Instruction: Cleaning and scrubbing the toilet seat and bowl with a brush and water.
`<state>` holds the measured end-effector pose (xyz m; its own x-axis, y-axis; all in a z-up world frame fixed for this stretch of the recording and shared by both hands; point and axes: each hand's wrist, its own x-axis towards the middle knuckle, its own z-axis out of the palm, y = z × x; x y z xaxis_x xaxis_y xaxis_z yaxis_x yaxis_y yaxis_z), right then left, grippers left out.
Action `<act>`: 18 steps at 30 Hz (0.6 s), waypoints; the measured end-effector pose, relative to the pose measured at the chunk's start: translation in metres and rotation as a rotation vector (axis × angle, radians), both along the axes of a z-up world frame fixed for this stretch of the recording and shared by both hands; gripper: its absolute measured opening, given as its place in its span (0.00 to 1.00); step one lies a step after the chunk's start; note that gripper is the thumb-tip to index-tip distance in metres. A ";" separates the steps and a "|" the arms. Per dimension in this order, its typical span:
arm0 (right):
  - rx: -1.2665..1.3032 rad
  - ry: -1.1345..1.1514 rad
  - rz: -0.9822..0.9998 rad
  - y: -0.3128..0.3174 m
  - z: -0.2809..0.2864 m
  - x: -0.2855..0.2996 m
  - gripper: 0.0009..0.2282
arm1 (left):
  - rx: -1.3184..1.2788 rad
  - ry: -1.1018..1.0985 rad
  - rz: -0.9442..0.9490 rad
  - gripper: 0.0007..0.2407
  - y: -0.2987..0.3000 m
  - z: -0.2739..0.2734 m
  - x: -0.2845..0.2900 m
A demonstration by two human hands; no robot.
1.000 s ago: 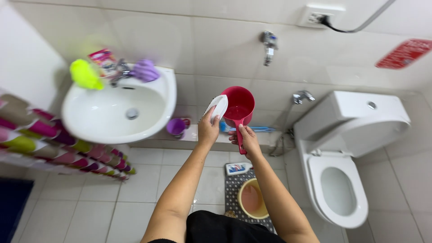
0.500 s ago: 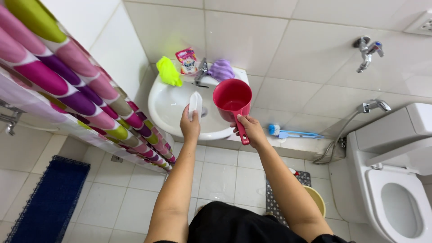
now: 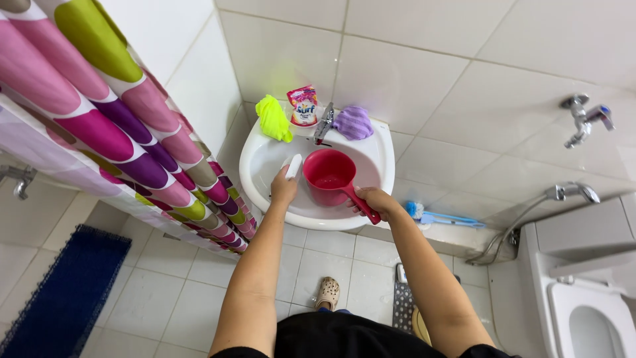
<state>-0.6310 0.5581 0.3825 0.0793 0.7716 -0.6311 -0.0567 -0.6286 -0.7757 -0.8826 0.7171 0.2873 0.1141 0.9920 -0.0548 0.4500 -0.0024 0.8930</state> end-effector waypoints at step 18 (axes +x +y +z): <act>0.352 -0.899 0.215 0.116 0.030 0.007 0.13 | 0.314 0.000 0.032 0.11 0.017 0.061 0.039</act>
